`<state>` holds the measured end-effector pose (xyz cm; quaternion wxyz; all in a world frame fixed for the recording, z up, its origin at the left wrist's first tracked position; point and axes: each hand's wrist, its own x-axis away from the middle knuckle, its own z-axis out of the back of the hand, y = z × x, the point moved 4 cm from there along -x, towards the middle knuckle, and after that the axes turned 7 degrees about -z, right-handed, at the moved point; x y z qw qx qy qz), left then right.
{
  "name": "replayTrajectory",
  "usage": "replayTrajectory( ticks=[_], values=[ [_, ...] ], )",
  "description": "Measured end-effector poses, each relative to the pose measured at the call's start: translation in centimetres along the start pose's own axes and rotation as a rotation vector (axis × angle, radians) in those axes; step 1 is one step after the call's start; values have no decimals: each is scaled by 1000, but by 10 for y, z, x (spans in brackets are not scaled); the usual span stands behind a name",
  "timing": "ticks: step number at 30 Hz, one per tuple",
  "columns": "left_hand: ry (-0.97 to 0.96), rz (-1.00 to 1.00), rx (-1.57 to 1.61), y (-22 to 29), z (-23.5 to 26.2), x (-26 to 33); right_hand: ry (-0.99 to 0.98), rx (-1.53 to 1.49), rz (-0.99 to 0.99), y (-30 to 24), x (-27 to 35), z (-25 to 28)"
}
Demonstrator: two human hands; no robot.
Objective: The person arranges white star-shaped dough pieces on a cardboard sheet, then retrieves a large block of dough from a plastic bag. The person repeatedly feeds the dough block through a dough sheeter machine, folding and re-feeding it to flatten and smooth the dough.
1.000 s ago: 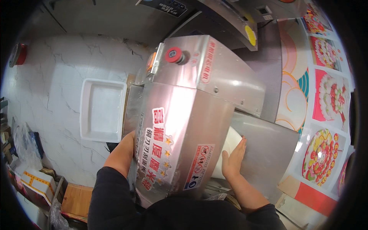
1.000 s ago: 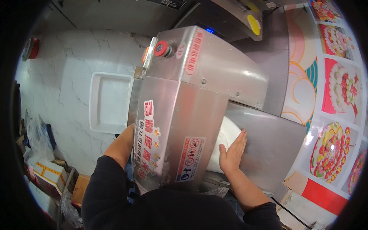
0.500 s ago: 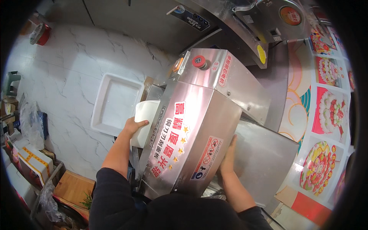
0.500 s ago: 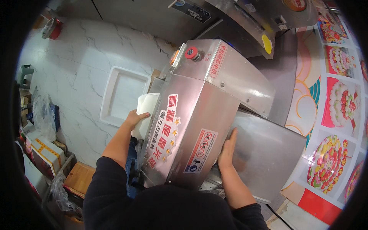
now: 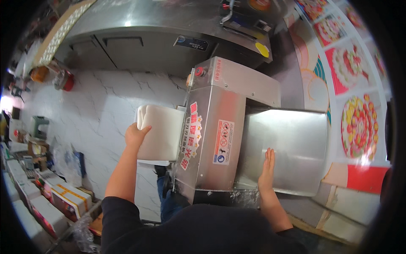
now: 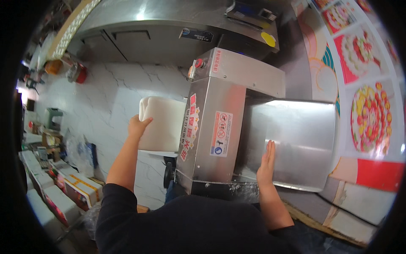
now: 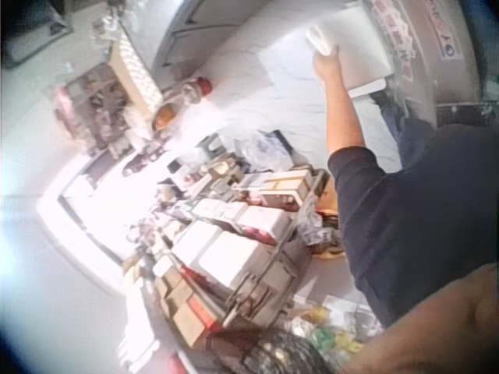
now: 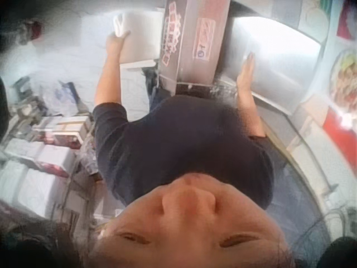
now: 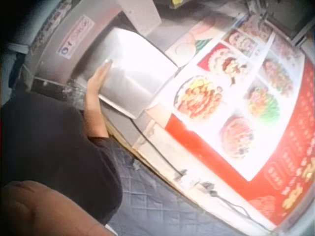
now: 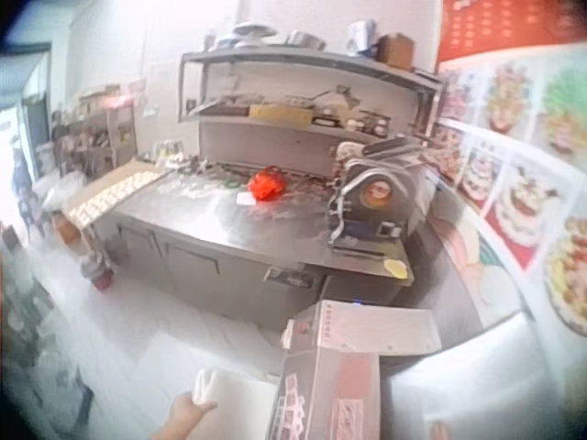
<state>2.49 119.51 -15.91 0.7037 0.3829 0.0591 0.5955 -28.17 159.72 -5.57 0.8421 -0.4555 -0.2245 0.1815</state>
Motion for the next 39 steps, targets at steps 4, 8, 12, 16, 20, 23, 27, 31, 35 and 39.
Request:
replayTrajectory(
  ticks=[4,8,12,16,20,23,27,31,35,39],
  values=[
    [82,-195,-199,75,63,36,-33,-139,-3,3,24,8],
    [162,-420,-475,168,92,86,-86,-291,24,11,35,8],
    [265,-541,-703,252,142,135,-133,-466,77,11,39,-14],
    [357,-507,-102,312,232,203,-261,-631,123,9,46,-49],
    [365,-613,340,351,318,286,-306,-483,206,-2,34,-62],
    [244,-564,572,338,323,298,-348,-656,209,-32,2,-58],
    [228,-464,705,279,234,239,-352,-1009,149,-76,-37,-23],
    [-177,-322,669,223,79,176,-230,-1121,140,-82,-32,41],
    [-320,-176,628,178,-40,146,-68,-887,290,-107,-36,42],
    [-490,-112,827,130,-74,122,112,265,547,-158,-27,-48]
  ],
)
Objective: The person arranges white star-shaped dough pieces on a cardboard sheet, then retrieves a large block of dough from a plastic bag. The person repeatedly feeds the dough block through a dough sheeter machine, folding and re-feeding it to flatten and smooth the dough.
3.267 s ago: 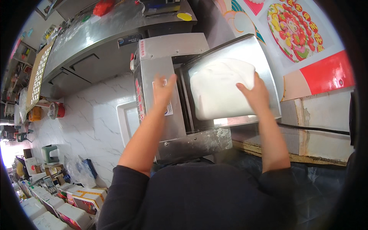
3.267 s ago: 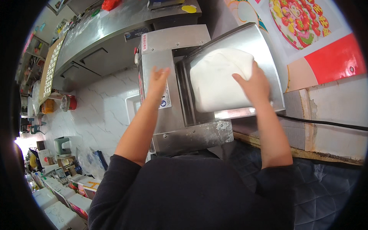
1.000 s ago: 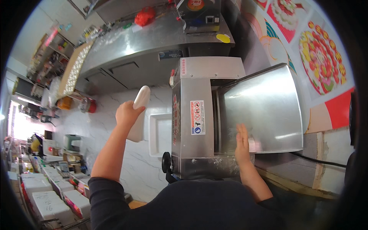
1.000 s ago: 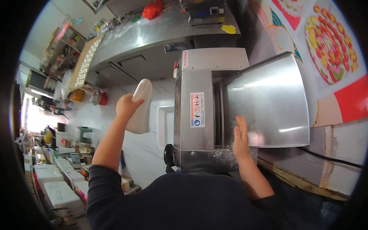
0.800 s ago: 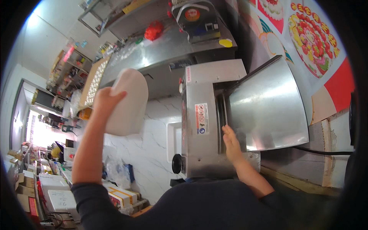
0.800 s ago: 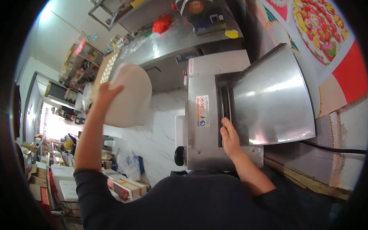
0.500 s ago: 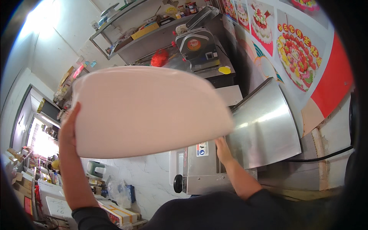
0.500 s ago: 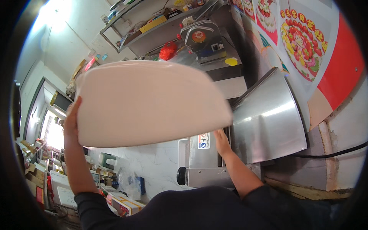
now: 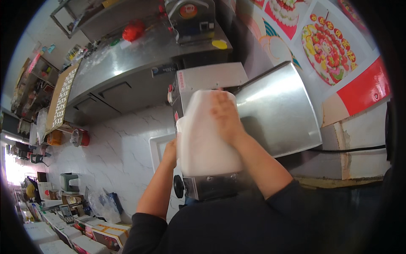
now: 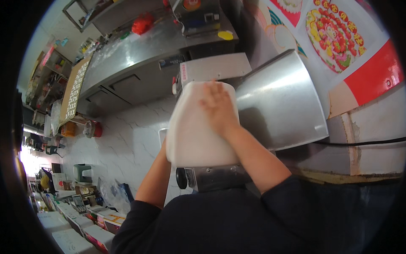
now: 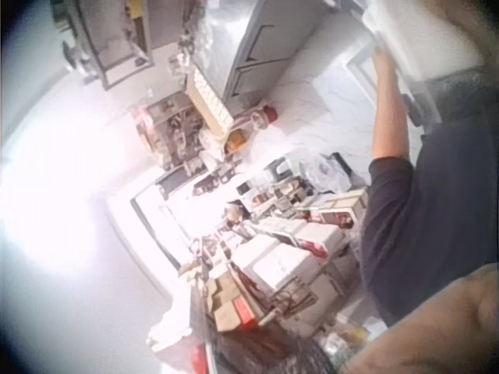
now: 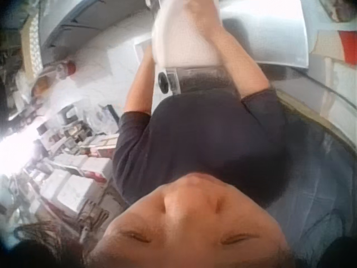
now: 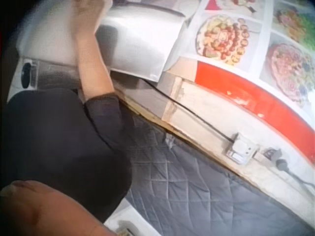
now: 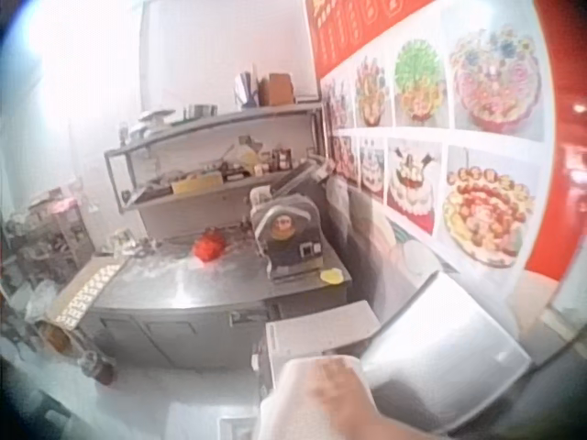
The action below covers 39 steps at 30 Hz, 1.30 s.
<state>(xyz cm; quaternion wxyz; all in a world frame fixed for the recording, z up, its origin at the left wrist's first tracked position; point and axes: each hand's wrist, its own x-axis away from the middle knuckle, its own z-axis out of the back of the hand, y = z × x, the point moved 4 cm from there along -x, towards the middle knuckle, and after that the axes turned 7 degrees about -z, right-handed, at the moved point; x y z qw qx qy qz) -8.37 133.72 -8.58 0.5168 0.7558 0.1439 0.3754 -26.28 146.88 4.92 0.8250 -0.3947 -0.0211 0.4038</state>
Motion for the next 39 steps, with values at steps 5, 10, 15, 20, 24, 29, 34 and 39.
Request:
replayTrajectory(
  ticks=[5,10,15,20,24,29,34,39],
  values=[
    [-153,311,361,-5,33,9,-352,559,49,-22,28,-84],
    [-170,244,49,7,2,10,-326,569,51,-18,25,-94],
    [6,251,-24,10,-7,12,-34,-99,-155,21,16,-18],
    [143,132,-64,26,-18,22,-210,-889,-870,93,81,-9],
    [108,-33,53,44,-78,22,-177,-1061,-842,109,80,45],
    [-155,-125,-383,54,-148,-3,-101,-871,-638,120,54,153],
    [308,-516,-184,73,-64,-36,-178,231,-526,134,37,82],
    [542,-314,-25,7,54,-77,-135,384,-380,142,38,15]
  ],
)
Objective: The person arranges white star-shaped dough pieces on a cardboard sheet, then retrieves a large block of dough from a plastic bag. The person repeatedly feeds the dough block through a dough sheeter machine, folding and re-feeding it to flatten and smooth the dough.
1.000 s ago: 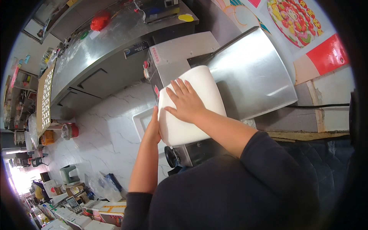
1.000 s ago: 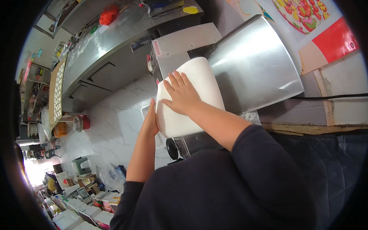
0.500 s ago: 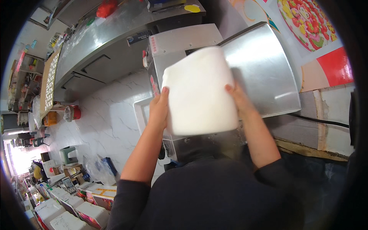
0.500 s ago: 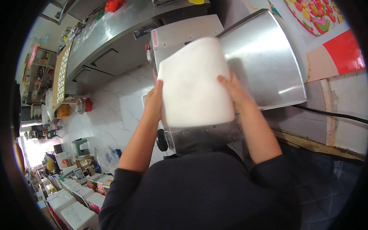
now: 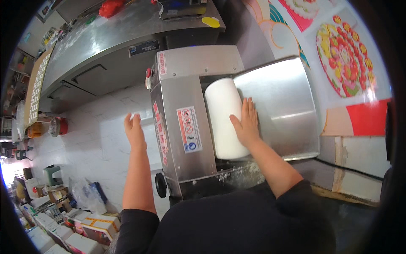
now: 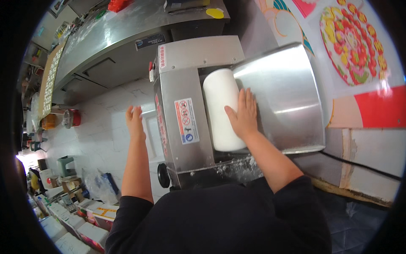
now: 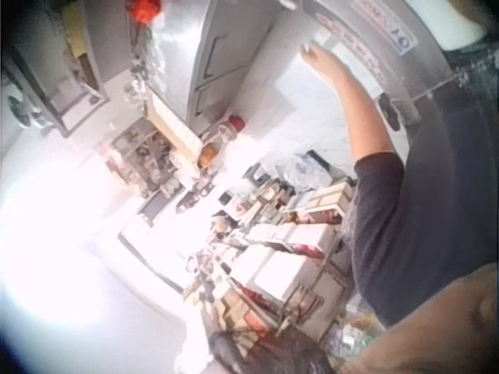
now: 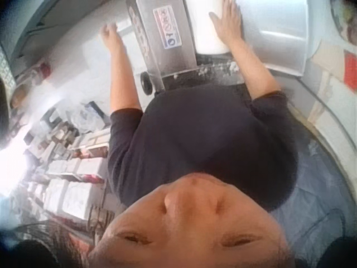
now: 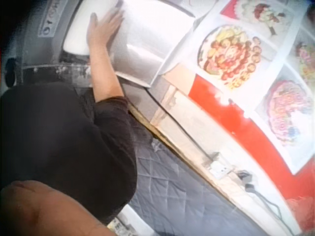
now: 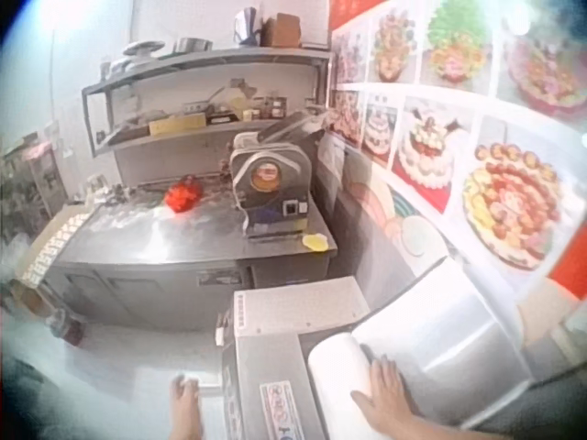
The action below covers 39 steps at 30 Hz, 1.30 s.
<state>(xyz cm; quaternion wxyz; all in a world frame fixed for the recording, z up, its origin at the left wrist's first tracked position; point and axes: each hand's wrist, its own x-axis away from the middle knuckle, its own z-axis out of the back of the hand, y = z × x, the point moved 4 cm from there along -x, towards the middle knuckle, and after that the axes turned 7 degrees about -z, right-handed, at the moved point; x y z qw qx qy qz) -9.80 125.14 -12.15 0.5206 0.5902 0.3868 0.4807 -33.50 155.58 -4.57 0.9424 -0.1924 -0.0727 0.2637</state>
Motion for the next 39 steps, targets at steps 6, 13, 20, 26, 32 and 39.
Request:
replayTrajectory(
  ticks=[6,13,20,26,32,39],
  values=[
    [-118,691,-208,-206,39,-11,-88,9,39,-3,-2,-30],
    [-550,1075,512,-321,-11,24,-189,-35,-7,-9,0,-64],
    [-688,1119,450,-353,-37,26,-363,-513,-111,-14,-7,-97],
    [-611,874,2,-355,-10,15,-493,-601,-25,-72,-4,-90],
    [-393,356,-760,-268,30,-19,-321,131,611,-139,5,-85],
    [-237,264,-968,-154,76,-40,-271,102,638,-146,6,-84]
  ],
)
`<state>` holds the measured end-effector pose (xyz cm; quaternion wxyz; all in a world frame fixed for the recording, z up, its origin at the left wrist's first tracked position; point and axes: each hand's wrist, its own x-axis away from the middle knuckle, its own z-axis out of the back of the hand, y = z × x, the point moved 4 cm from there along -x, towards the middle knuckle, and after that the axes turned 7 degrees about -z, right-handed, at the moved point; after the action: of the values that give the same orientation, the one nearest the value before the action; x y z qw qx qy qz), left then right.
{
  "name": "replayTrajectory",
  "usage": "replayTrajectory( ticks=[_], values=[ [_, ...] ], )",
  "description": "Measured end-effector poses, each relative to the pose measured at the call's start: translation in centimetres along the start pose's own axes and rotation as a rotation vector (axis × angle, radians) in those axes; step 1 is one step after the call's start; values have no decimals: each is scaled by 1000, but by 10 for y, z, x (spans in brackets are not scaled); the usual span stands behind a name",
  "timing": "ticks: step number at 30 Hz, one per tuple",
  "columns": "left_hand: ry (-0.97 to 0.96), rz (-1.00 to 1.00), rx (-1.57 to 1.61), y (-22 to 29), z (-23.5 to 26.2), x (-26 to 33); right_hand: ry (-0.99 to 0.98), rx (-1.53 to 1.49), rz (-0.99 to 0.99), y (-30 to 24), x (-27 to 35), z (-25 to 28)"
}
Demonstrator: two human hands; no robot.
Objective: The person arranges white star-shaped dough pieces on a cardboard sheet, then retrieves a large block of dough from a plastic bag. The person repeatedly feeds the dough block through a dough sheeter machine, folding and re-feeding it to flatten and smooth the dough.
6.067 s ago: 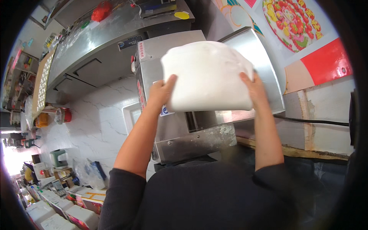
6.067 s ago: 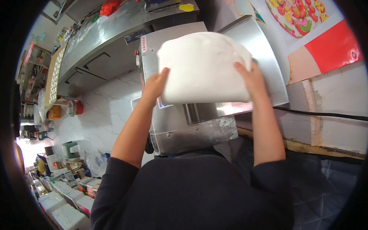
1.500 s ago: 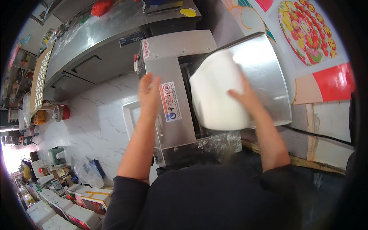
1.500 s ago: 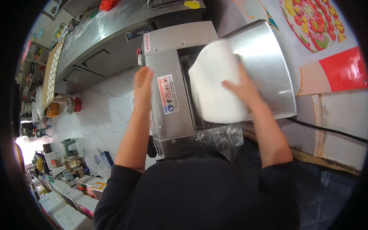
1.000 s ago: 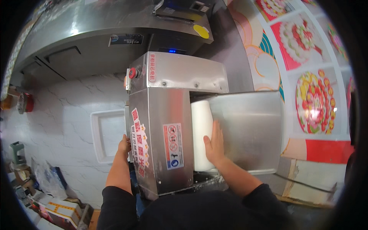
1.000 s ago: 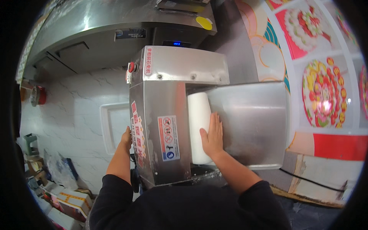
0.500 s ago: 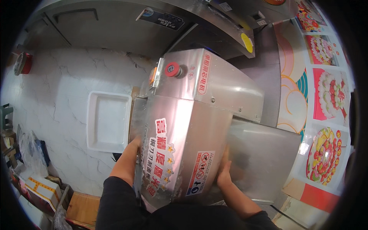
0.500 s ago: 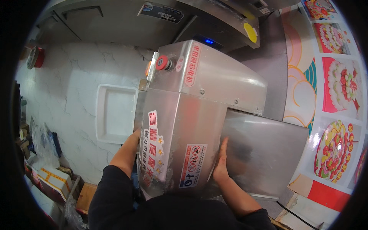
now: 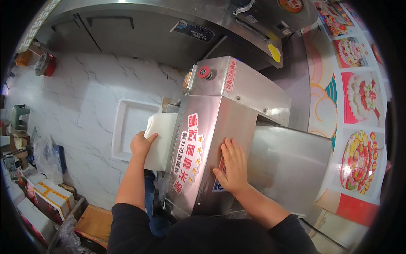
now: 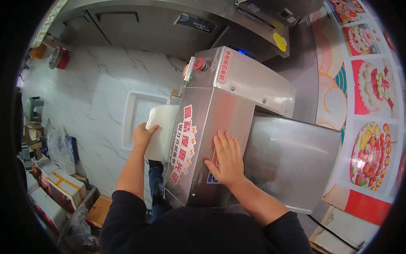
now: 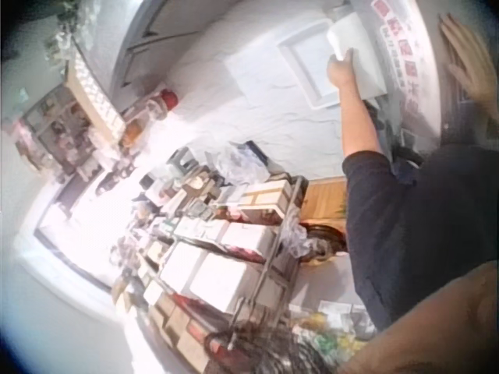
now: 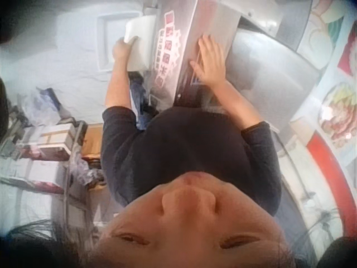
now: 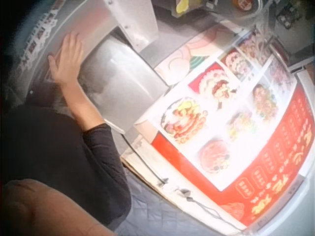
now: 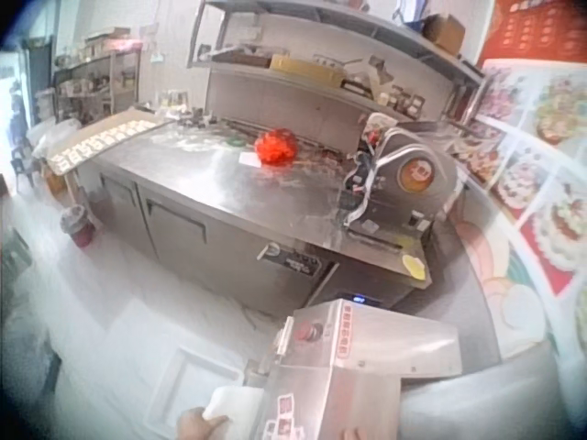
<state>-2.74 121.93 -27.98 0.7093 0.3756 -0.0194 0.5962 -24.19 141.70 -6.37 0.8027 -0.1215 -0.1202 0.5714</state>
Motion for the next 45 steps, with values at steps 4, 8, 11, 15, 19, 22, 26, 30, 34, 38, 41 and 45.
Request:
replayTrajectory(
  ticks=[4,8,11,15,19,22,26,30,34,38,41,45],
  values=[
    [130,-34,-130,24,61,27,42,-9,-4,0,2,1],
    [230,-223,-282,74,120,59,96,-25,1,1,5,4],
    [330,-576,-409,141,144,92,141,-32,-4,4,8,3],
    [434,-712,-721,216,211,139,195,-94,4,6,12,1],
    [844,-1161,-743,281,299,238,156,-326,-157,6,17,18],
    [930,-1439,-871,294,308,326,525,-521,-67,-1,37,71],
    [744,-1729,-921,272,256,392,903,-358,209,-11,102,135],
    [370,-1821,-835,244,171,406,504,-194,305,-9,160,122],
    [-307,-1281,-868,225,110,375,477,-669,152,-4,188,83],
    [526,-1407,-554,238,134,373,344,-1032,-320,18,160,80],
    [392,-1351,-642,254,121,345,464,-1003,-486,36,103,112],
    [456,-1288,-733,298,105,252,781,206,-341,25,49,137]
  ],
)
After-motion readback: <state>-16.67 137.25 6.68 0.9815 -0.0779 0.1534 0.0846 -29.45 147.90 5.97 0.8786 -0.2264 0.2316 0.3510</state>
